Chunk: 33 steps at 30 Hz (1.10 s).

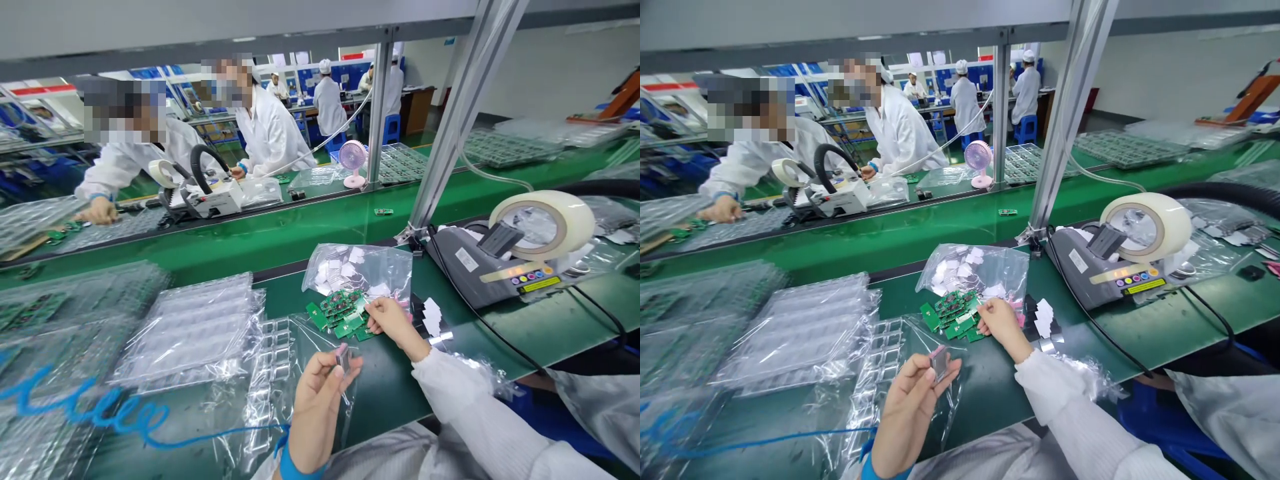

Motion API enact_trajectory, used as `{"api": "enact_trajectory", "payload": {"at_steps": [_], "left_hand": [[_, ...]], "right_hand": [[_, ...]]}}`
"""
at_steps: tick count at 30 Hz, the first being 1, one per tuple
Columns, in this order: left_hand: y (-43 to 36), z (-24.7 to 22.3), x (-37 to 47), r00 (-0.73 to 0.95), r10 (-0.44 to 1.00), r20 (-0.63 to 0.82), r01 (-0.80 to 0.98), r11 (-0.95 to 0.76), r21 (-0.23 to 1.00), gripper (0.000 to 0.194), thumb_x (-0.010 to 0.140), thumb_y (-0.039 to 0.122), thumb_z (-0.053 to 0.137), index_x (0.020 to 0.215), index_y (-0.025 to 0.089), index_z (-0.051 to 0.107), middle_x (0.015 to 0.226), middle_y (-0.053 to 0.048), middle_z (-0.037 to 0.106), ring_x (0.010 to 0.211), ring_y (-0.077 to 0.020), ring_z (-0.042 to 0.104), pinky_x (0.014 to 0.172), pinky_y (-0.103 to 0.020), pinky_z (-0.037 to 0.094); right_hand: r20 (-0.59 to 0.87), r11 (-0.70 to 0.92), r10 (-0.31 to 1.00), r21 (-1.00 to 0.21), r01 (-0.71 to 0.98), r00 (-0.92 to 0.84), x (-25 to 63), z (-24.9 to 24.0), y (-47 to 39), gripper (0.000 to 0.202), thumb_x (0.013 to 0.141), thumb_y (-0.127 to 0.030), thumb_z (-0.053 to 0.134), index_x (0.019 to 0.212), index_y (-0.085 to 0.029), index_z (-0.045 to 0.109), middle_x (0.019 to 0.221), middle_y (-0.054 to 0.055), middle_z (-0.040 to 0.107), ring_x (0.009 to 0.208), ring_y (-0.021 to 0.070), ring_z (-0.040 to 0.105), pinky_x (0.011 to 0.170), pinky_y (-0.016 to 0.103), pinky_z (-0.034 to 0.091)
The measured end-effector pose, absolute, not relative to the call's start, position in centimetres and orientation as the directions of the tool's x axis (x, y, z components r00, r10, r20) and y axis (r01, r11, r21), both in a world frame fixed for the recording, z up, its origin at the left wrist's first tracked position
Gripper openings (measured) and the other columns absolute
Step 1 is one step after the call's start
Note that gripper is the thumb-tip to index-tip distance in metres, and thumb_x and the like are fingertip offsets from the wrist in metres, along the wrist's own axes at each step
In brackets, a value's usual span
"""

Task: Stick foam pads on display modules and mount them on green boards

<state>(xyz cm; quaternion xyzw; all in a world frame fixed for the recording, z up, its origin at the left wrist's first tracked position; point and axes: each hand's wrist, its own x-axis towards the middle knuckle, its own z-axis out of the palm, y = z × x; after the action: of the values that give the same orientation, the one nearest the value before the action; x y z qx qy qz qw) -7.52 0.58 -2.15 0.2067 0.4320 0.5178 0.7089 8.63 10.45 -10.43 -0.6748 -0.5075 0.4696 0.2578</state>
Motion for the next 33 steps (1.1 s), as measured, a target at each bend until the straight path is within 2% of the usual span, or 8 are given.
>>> {"api": "enact_trajectory", "payload": {"at_steps": [4,9,15,20,23,25,28,33], "left_hand": [[0.7,-2.2,-7.4,0.090,0.916,-0.392,-0.526,0.377,0.762,0.016,0.068,0.028,0.071,0.072,0.018,0.059,0.082,0.000,0.063,0.087,-0.0234,0.066,0.090,-0.041,0.045],[0.9,-2.4,-6.6,0.094,0.921,-0.378,-0.426,0.380,0.821,0.015,0.069,0.030,0.070,0.075,0.019,0.062,0.090,-0.001,0.060,0.077,-0.0141,0.061,0.079,-0.031,0.048],[1.1,-2.3,-6.7,0.129,0.936,-0.326,-0.325,0.351,0.878,0.016,0.070,0.030,0.069,0.078,0.018,0.063,0.092,-0.003,0.058,0.086,-0.0148,0.056,0.079,-0.028,0.046],[1.3,-2.6,-7.4,0.034,0.959,-0.283,-0.304,0.279,0.911,0.037,0.072,0.031,0.067,0.105,0.024,0.053,0.095,-0.001,0.051,0.077,-0.0124,0.056,0.073,-0.028,0.048],[1.4,-2.8,-7.4,0.094,0.981,-0.173,-0.264,0.192,0.945,0.048,0.073,0.026,0.066,0.116,0.028,0.044,0.093,0.000,0.049,0.078,-0.0119,0.055,0.068,-0.025,0.047],[1.3,-2.6,-7.1,0.183,0.979,-0.088,-0.242,0.131,0.961,0.054,0.075,0.021,0.063,0.122,0.031,0.038,0.093,-0.001,0.050,0.078,-0.0111,0.055,0.067,-0.023,0.045],[1.0,-2.1,-6.2,0.276,0.961,0.009,-0.234,0.058,0.971,0.061,0.078,0.016,0.058,0.129,0.034,0.032,0.097,-0.001,0.051,0.079,-0.0100,0.054,0.070,-0.023,0.044],[0.5,-0.3,-5.1,0.334,0.936,0.108,-0.219,-0.034,0.975,0.073,0.075,0.009,0.058,0.134,0.037,0.026,0.099,-0.001,0.053,0.079,-0.0098,0.055,0.070,-0.022,0.044]], "right_hand": [[-0.306,-0.310,0.947,-0.797,0.518,0.097,9.1,-10.0,10.3,0.026,0.089,-0.032,0.052,0.109,-0.014,0.054,0.097,0.004,0.060,0.077,0.0139,0.061,0.067,0.032,0.053],[-0.236,-0.236,0.969,-0.791,0.565,0.075,9.1,-9.4,11.2,0.026,0.088,-0.030,0.054,0.109,-0.015,0.054,0.104,0.005,0.059,0.087,0.0164,0.060,0.075,0.036,0.051],[-0.221,-0.204,0.975,-0.859,0.469,0.019,9.5,-10.0,11.0,0.020,0.088,-0.030,0.054,0.101,-0.014,0.057,0.096,0.003,0.061,0.079,0.0136,0.061,0.069,0.032,0.052],[-0.158,-0.149,0.987,-0.949,0.277,-0.010,10.4,-9.1,9.3,0.020,0.089,-0.032,0.053,0.087,-0.012,0.058,0.071,-0.002,0.060,0.055,0.0072,0.057,0.050,0.021,0.049],[-0.042,-0.048,0.998,-0.986,0.162,0.039,11.1,-6.9,7.3,0.027,0.085,-0.041,0.056,0.080,-0.014,0.056,0.063,-0.003,0.059,0.051,0.0095,0.059,0.042,0.020,0.047],[0.045,0.035,0.995,-0.994,0.103,0.094,11.6,-4.8,5.6,0.028,0.082,-0.045,0.056,0.085,-0.017,0.056,0.071,0.002,0.064,0.058,0.0137,0.064,0.043,0.022,0.050],[0.164,0.156,0.979,-0.986,0.065,0.123,12.2,-1.5,2.8,0.019,0.083,-0.037,0.058,0.093,-0.021,0.061,0.089,0.006,0.067,0.063,0.0138,0.065,0.049,0.024,0.053],[0.558,0.572,0.820,-0.801,0.175,-0.126,12.1,1.3,0.1,0.009,0.082,-0.020,0.061,0.089,-0.024,0.065,0.084,0.003,0.069,0.074,0.0146,0.063,0.062,0.024,0.054]]}}
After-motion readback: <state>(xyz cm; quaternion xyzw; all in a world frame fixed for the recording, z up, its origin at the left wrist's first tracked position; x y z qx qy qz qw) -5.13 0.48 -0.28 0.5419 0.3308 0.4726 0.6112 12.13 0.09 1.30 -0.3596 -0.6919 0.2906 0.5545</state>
